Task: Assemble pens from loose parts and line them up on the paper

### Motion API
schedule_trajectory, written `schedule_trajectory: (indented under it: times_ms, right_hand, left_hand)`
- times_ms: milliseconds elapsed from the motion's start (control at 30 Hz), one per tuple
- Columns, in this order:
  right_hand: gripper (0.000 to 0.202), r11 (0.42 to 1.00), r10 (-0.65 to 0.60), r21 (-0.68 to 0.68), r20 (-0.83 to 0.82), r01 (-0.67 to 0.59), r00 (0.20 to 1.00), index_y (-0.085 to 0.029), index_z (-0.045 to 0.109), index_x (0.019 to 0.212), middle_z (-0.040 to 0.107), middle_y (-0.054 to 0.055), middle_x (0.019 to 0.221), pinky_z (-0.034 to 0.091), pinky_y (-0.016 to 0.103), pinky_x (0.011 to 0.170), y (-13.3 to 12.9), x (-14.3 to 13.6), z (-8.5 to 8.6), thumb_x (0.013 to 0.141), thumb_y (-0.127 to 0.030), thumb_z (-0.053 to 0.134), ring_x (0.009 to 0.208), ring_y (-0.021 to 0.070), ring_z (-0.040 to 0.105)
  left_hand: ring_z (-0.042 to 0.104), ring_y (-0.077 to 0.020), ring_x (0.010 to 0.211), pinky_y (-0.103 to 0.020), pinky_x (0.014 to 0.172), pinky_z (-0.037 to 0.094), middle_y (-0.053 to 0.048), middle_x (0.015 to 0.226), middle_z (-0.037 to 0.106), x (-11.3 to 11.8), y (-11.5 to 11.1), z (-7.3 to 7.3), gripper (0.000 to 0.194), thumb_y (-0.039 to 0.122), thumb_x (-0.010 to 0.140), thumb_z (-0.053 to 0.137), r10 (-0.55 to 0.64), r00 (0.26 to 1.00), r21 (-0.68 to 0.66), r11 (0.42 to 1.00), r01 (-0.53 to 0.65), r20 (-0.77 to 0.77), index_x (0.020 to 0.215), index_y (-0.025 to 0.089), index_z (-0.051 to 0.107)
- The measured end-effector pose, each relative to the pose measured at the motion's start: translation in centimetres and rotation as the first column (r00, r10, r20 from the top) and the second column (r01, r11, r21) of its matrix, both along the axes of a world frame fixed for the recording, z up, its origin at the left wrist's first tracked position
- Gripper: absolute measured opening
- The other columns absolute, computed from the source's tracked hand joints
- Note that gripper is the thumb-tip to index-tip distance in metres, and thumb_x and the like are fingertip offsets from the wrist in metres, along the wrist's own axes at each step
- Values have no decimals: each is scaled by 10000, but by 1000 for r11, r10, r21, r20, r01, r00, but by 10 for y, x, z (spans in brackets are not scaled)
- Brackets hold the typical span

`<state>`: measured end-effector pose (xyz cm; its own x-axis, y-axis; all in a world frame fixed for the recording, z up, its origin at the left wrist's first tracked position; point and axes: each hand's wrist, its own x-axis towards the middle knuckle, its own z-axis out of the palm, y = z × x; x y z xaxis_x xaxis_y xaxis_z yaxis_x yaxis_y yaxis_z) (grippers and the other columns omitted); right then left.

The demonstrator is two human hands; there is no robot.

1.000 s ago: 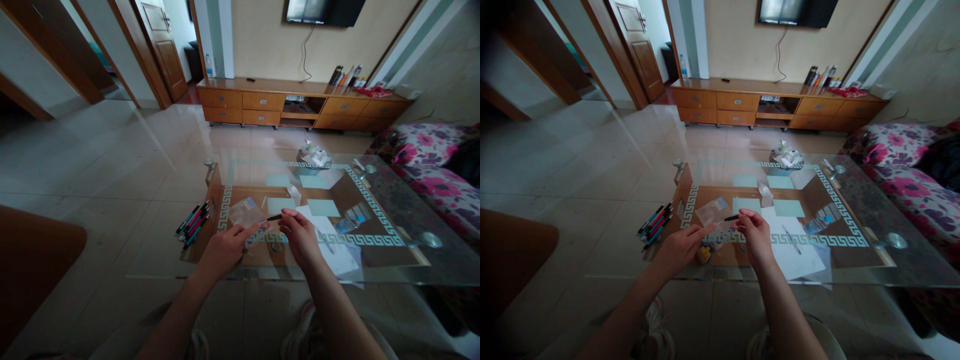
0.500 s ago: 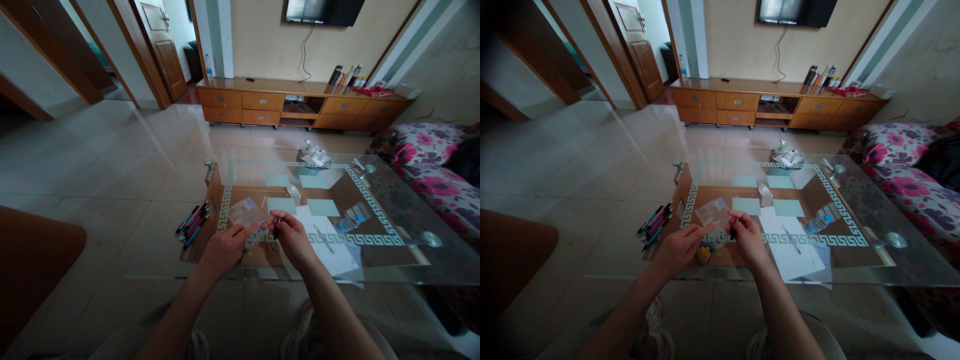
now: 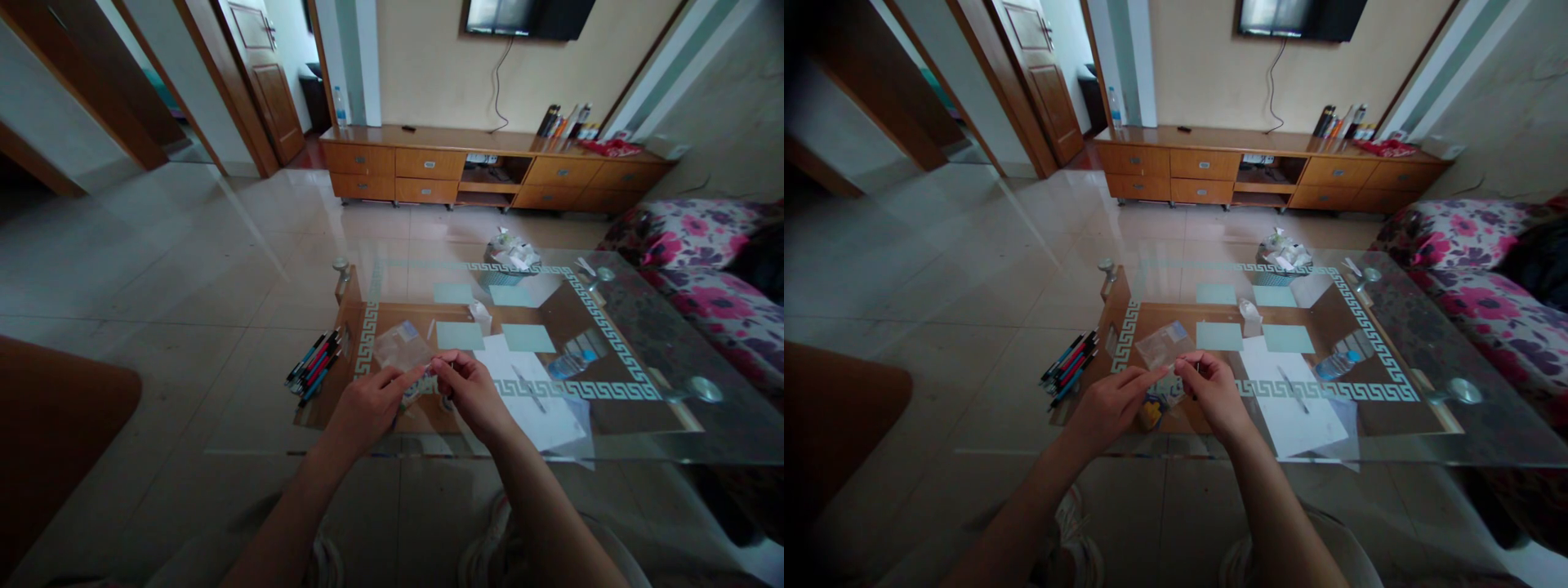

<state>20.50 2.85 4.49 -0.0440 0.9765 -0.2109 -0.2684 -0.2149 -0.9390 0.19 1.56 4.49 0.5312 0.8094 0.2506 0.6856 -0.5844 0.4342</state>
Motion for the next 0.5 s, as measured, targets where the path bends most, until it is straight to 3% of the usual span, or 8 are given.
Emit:
schedule_trajectory:
  times_ms: [133, 200, 300, 433, 500]
  right_hand:
    - [270, 979, -204, -4, -94, 205, 974, -209, 633, 775, 611, -12, 696, 299, 256, 506, 5, 4, -4, 753, -447, 759, 515, 89, 407]
    - [255, 969, -248, -10, -105, 248, 963, -206, 633, 767, 635, -3, 723, 301, 256, 503, 7, 6, -4, 767, -435, 745, 514, 87, 407]
    - [246, 983, -184, -20, -96, 183, 978, -201, 663, 782, 678, 13, 765, 312, 257, 509, 5, 6, -4, 781, -435, 739, 517, 85, 416]
    - [230, 999, -46, -31, -94, 43, 995, -197, 727, 855, 713, 29, 827, 310, 249, 507, 0, 1, -1, 742, -388, 788, 538, 82, 435]
    - [257, 998, -7, -59, -90, 2, 996, -195, 748, 899, 704, 25, 801, 292, 241, 494, -2, -2, 0, 725, -375, 805, 540, 81, 432]
  left_hand:
    - [661, -167, 933, -291, 850, 535, -61, 1078, 676, -1, 0, -2, 460, 163, 999, 414, 15, 999, -28, 1000, -14, 36, 1438, 279, 490]
    - [660, -174, 982, -309, 887, 533, -64, 1113, 674, 1, -1, -1, 444, 175, 1005, 409, 27, 993, -60, 998, -20, 111, 1427, 279, 498]
    - [664, -169, 1009, -322, 921, 532, -62, 1171, 668, 7, -3, 3, 380, 236, 1020, 415, 114, 941, -181, 982, -57, 319, 1378, 278, 539]
    - [659, -100, 648, -248, 647, 560, -56, 1047, 669, 17, -5, 7, 403, 344, 1027, 414, 296, 773, -489, 872, 21, 561, 1410, 239, 481]
    - [628, -84, 576, -234, 582, 542, -53, 1000, 649, 21, -6, 6, 438, 372, 1023, 412, 352, 706, -574, 813, 94, 615, 1430, 213, 451]
